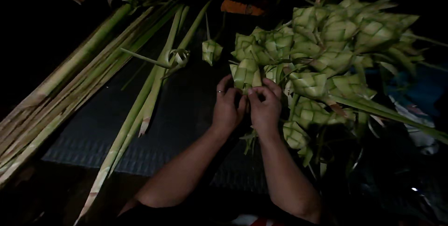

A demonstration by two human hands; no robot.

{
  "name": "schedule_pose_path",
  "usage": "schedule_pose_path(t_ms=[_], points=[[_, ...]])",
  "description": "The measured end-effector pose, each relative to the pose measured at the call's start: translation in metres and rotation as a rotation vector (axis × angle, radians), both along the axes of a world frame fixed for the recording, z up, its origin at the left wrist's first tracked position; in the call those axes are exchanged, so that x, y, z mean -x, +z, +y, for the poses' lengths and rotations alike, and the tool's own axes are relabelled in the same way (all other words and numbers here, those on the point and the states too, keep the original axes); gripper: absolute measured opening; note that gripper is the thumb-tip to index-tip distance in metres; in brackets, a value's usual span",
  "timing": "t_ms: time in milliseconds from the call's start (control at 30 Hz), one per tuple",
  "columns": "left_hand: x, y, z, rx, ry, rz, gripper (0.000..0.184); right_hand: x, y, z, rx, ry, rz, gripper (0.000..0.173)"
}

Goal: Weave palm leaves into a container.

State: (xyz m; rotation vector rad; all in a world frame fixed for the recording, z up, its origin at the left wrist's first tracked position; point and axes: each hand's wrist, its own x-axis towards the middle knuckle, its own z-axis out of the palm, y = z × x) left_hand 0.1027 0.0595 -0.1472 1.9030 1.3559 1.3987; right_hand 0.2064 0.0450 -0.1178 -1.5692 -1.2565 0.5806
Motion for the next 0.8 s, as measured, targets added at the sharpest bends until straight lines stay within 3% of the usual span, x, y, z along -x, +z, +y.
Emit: schedule_pose_path(t_ms=[233,433,800], points=[[0.001,0.002,0.005,-0.101,0.052,0.115,0.016,0.006,0.002,-0.003,-0.008,0.002,0.008,0.011],[0.005,0.011,0.003,0.074,0.032,0.268,0.022,0.004,0.003,-0.002,0.048,0.046,-0.050,0.013],[0.010,0.012,0.010,0.255,0.014,0.288,0.023,0.009,-0.002,-0.005,0.019,0.109,-0.229,0.019]])
